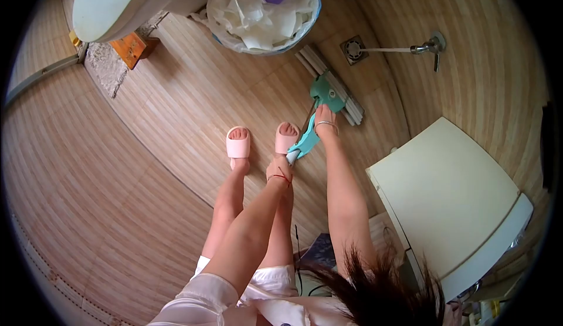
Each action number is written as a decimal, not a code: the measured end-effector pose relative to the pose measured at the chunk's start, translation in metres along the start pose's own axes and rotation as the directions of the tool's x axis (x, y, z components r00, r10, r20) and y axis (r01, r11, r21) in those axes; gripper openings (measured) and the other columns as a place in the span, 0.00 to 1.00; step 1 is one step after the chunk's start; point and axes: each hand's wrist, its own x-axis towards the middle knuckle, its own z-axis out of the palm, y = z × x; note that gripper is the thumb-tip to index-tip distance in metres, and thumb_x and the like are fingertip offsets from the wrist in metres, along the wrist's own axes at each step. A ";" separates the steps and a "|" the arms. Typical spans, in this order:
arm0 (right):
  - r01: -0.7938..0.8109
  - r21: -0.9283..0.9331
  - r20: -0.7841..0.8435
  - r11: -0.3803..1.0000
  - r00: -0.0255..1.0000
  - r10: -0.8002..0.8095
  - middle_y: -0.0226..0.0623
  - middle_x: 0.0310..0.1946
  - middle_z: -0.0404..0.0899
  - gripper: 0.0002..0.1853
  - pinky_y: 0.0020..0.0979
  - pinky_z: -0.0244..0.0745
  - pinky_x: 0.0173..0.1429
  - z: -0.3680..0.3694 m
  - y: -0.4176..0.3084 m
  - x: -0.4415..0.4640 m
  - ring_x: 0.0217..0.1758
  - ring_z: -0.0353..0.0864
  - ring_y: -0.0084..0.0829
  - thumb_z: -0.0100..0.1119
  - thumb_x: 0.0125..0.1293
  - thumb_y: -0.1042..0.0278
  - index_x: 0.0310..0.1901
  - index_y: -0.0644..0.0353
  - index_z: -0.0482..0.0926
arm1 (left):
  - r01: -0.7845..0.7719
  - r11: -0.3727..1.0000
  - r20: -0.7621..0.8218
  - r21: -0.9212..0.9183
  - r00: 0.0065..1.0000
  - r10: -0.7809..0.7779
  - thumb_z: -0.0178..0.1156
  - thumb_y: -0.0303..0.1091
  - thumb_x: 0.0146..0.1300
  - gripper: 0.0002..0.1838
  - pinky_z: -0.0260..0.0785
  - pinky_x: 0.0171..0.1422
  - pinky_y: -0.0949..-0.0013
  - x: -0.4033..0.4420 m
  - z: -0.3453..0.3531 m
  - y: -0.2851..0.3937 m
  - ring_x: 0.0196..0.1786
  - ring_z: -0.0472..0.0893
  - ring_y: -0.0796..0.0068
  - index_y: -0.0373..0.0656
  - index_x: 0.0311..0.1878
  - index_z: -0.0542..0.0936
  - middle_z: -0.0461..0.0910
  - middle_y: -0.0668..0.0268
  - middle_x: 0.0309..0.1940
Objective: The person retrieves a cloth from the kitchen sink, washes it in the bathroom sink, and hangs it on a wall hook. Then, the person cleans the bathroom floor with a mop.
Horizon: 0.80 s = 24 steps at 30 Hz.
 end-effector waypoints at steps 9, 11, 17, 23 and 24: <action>-0.010 0.074 0.078 0.997 0.997 0.004 0.54 0.39 0.74 0.22 0.46 0.65 0.49 -0.005 0.024 0.025 0.45 0.71 0.54 0.34 0.63 0.51 0.40 0.59 0.73 | -0.085 0.988 0.068 0.131 0.995 0.076 0.54 0.40 0.49 0.15 0.70 0.42 0.59 0.008 -0.003 0.027 0.39 0.78 0.53 0.39 0.37 0.75 0.77 0.49 0.33; 0.061 0.154 0.128 0.986 0.988 -0.081 0.54 0.39 0.74 0.23 0.46 0.65 0.49 -0.013 0.016 0.036 0.46 0.70 0.55 0.34 0.63 0.49 0.41 0.59 0.73 | -0.050 0.997 0.047 0.054 0.998 0.047 0.55 0.39 0.48 0.15 0.70 0.42 0.59 0.017 -0.002 0.030 0.38 0.78 0.52 0.40 0.37 0.75 0.77 0.48 0.33; 0.176 0.401 -0.240 0.899 0.967 -0.083 0.45 0.40 0.74 0.18 0.35 0.67 0.47 -0.032 0.031 0.032 0.42 0.73 0.38 0.52 0.59 0.59 0.46 0.62 0.70 | -0.114 0.994 0.097 -0.003 0.989 0.113 0.59 0.40 0.43 0.20 0.71 0.38 0.61 0.016 -0.010 0.028 0.34 0.78 0.54 0.36 0.38 0.72 0.77 0.48 0.30; 0.469 0.753 -0.628 0.461 0.720 0.294 0.41 0.52 0.64 0.25 0.35 0.72 0.51 -0.222 0.020 0.060 0.53 0.67 0.32 0.47 0.63 0.66 0.59 0.65 0.54 | 0.063 0.896 0.383 -0.440 0.916 0.124 0.66 0.42 0.44 0.30 0.70 0.23 0.72 -0.014 -0.040 0.001 0.23 0.77 0.76 0.35 0.46 0.65 0.76 0.60 0.25; 0.399 0.784 -0.559 0.475 0.787 0.261 0.42 0.52 0.63 0.25 0.36 0.72 0.52 -0.240 0.028 0.069 0.54 0.66 0.33 0.47 0.63 0.66 0.59 0.66 0.54 | 0.085 0.886 0.409 -0.456 0.904 0.123 0.66 0.42 0.45 0.31 0.70 0.25 0.72 -0.024 -0.044 -0.006 0.24 0.77 0.75 0.35 0.47 0.64 0.76 0.60 0.26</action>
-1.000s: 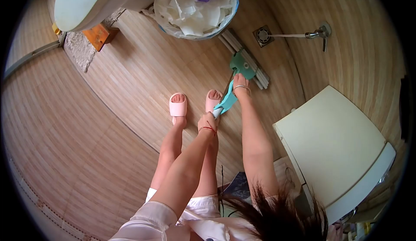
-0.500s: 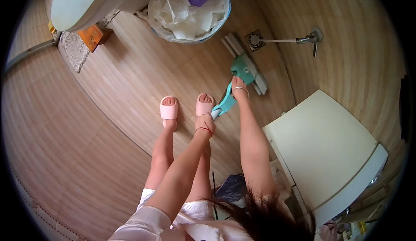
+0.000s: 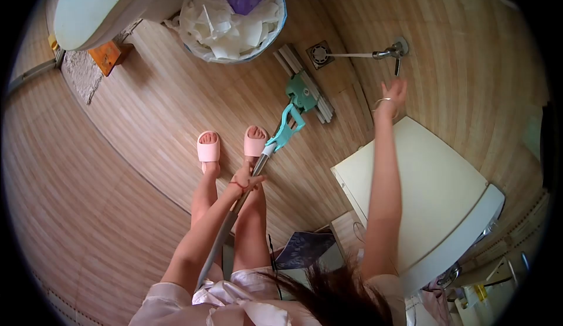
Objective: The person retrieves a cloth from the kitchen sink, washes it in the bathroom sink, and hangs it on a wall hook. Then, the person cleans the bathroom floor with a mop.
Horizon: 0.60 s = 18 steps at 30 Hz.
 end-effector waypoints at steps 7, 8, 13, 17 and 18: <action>-0.245 -0.110 0.171 0.963 0.950 0.261 0.41 0.50 0.66 0.20 0.34 0.73 0.51 0.000 -0.013 0.016 0.54 0.66 0.34 0.47 0.62 0.66 0.53 0.66 0.64 | -0.199 0.978 -0.011 0.055 0.980 0.200 0.67 0.43 0.44 0.37 0.69 0.38 0.71 -0.123 -0.012 -0.032 0.34 0.77 0.70 0.35 0.53 0.61 0.75 0.58 0.29; -0.255 -0.087 0.134 0.963 0.955 0.265 0.40 0.49 0.67 0.19 0.33 0.73 0.50 -0.001 -0.001 0.011 0.52 0.67 0.33 0.48 0.61 0.65 0.52 0.65 0.67 | -0.168 0.982 -0.051 0.083 0.984 0.172 0.67 0.44 0.44 0.38 0.69 0.37 0.70 -0.139 -0.010 -0.040 0.33 0.76 0.70 0.35 0.54 0.61 0.75 0.58 0.28; -0.076 -0.514 0.444 0.855 0.829 0.341 0.36 0.42 0.72 0.20 0.32 0.71 0.44 0.011 0.098 -0.054 0.40 0.72 0.30 0.51 0.59 0.54 0.46 0.61 0.70 | 0.047 0.998 0.013 0.053 0.999 -0.048 0.66 0.41 0.47 0.24 0.69 0.32 0.71 -0.200 -0.030 -0.057 0.26 0.75 0.73 0.33 0.41 0.72 0.74 0.60 0.22; -0.050 -0.773 0.338 0.632 0.811 0.478 0.46 0.49 0.71 0.29 0.36 0.64 0.52 0.059 0.143 -0.154 0.50 0.71 0.41 0.46 0.58 0.43 0.51 0.61 0.68 | 0.120 0.987 -0.060 0.111 0.992 -0.114 0.63 0.45 0.49 0.26 0.68 0.30 0.70 -0.218 -0.056 -0.039 0.24 0.74 0.72 0.33 0.42 0.71 0.75 0.61 0.22; -0.032 -0.831 0.318 0.555 0.791 0.523 0.50 0.50 0.69 0.31 0.38 0.62 0.55 0.068 0.141 -0.176 0.53 0.68 0.44 0.44 0.58 0.42 0.52 0.61 0.67 | 0.129 0.983 -0.073 0.130 0.990 -0.120 0.63 0.46 0.49 0.26 0.68 0.30 0.70 -0.218 -0.064 -0.046 0.23 0.74 0.72 0.33 0.42 0.71 0.75 0.61 0.22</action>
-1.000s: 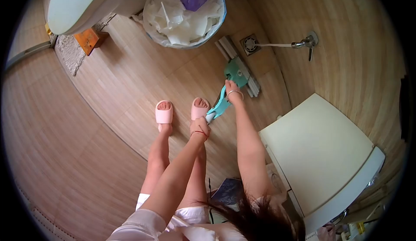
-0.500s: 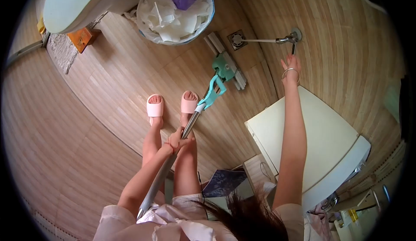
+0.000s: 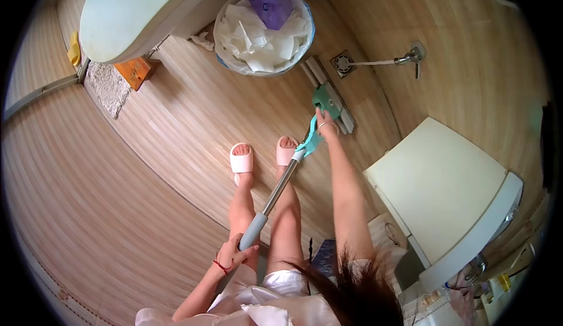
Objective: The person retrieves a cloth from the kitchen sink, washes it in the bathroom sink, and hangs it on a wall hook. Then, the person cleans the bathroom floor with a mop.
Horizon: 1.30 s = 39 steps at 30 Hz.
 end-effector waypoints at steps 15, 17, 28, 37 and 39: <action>-0.075 -0.061 0.168 0.995 0.982 0.084 0.54 0.32 0.76 0.37 0.38 0.68 0.48 0.038 0.003 0.018 0.41 0.76 0.45 0.38 0.54 0.32 0.34 0.67 0.77 | 0.023 1.000 -0.015 0.008 1.000 -0.023 0.62 0.47 0.50 0.25 0.64 0.20 0.76 -0.010 -0.041 -0.007 0.16 0.72 0.81 0.32 0.38 0.72 0.72 0.65 0.15; -0.172 -0.028 0.309 0.985 0.936 0.172 0.49 0.29 0.78 0.40 0.39 0.68 0.46 0.035 0.003 0.024 0.37 0.78 0.43 0.32 0.54 0.31 0.31 0.67 0.78 | 0.057 0.997 -0.022 0.044 0.998 -0.057 0.62 0.50 0.50 0.26 0.64 0.20 0.76 -0.014 -0.038 0.011 0.16 0.71 0.81 0.33 0.37 0.73 0.72 0.66 0.15; -0.426 0.094 0.538 0.900 0.782 0.314 0.45 0.23 0.77 0.35 0.36 0.70 0.35 0.031 0.030 0.053 0.26 0.77 0.39 0.29 0.58 0.37 0.30 0.65 0.77 | 0.551 0.725 0.569 -0.414 0.778 -0.266 0.62 0.43 0.52 0.17 0.63 0.20 0.80 -0.006 -0.034 0.032 0.17 0.70 0.83 0.38 0.28 0.70 0.67 0.70 0.15; -0.284 -0.099 0.193 0.954 0.935 0.298 0.51 0.30 0.78 0.33 0.40 0.68 0.42 -0.004 0.029 0.048 0.34 0.77 0.45 0.25 0.60 0.44 0.36 0.67 0.76 | 0.608 0.613 0.600 -0.505 0.758 -0.256 0.63 0.46 0.51 0.20 0.57 0.14 0.77 -0.031 0.013 0.074 0.10 0.64 0.82 0.45 0.21 0.64 0.63 0.71 0.10; -0.200 -0.159 0.073 0.967 0.974 0.214 0.51 0.31 0.77 0.33 0.40 0.68 0.43 -0.014 0.024 0.044 0.34 0.77 0.45 0.25 0.60 0.45 0.36 0.67 0.76 | 0.626 0.594 0.609 -0.505 0.746 -0.269 0.63 0.47 0.51 0.21 0.56 0.14 0.78 -0.033 0.014 0.079 0.10 0.63 0.82 0.47 0.21 0.63 0.62 0.72 0.09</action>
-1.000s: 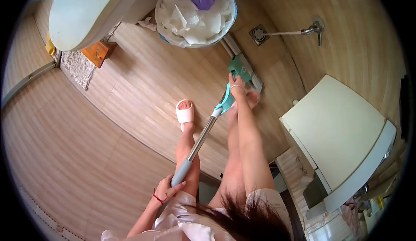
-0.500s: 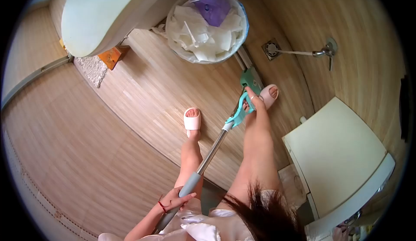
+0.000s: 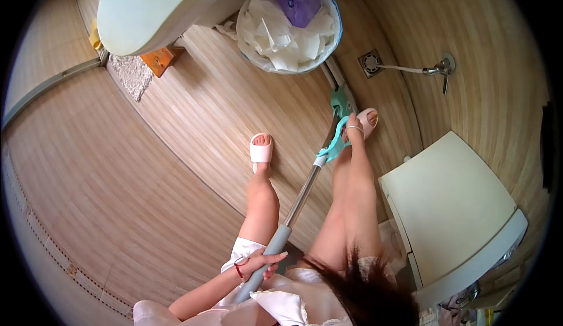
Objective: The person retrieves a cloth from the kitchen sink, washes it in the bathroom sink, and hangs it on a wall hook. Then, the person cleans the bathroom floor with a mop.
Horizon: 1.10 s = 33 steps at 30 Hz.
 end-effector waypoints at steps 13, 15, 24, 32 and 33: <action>0.157 -0.151 -0.344 0.976 0.917 -0.201 0.54 0.35 0.75 0.31 0.40 0.64 0.50 -0.003 0.003 -0.034 0.40 0.74 0.49 0.25 0.59 0.48 0.40 0.68 0.75 | 0.090 0.967 0.187 -0.239 0.981 -0.045 0.60 0.47 0.54 0.17 0.55 0.17 0.74 0.025 -0.030 -0.022 0.10 0.62 0.80 0.50 0.24 0.64 0.62 0.75 0.11; 0.169 -0.159 -0.362 0.973 0.907 -0.216 0.55 0.36 0.75 0.31 0.40 0.64 0.51 -0.004 0.003 -0.035 0.41 0.74 0.49 0.25 0.59 0.49 0.40 0.68 0.75 | 0.085 0.966 0.190 -0.243 0.981 -0.039 0.60 0.46 0.54 0.16 0.55 0.17 0.75 0.028 -0.032 -0.025 0.11 0.62 0.81 0.50 0.24 0.64 0.62 0.75 0.11; 0.233 -0.187 -0.350 0.954 0.892 -0.286 0.57 0.39 0.74 0.30 0.40 0.61 0.56 -0.009 0.010 -0.044 0.44 0.73 0.52 0.26 0.59 0.51 0.43 0.69 0.74 | 0.054 0.973 0.274 -0.226 0.962 0.010 0.57 0.47 0.57 0.14 0.55 0.20 0.77 0.039 -0.039 -0.038 0.14 0.63 0.82 0.50 0.26 0.67 0.62 0.76 0.13; 0.111 -0.031 -0.191 0.993 0.975 -0.115 0.58 0.40 0.73 0.29 0.41 0.60 0.59 -0.021 0.026 -0.042 0.46 0.72 0.54 0.27 0.59 0.54 0.45 0.69 0.74 | 0.036 0.957 0.279 -0.287 0.959 0.047 0.58 0.44 0.57 0.13 0.56 0.22 0.77 0.029 -0.034 -0.032 0.13 0.62 0.81 0.49 0.25 0.67 0.64 0.76 0.13; 0.027 0.029 -0.183 0.999 0.983 -0.021 0.57 0.40 0.74 0.28 0.42 0.61 0.58 -0.025 0.025 -0.045 0.45 0.73 0.53 0.28 0.59 0.55 0.45 0.69 0.74 | 0.049 0.956 0.295 -0.289 0.955 0.041 0.58 0.43 0.56 0.13 0.57 0.22 0.78 0.032 -0.036 -0.032 0.13 0.62 0.81 0.49 0.25 0.67 0.64 0.75 0.13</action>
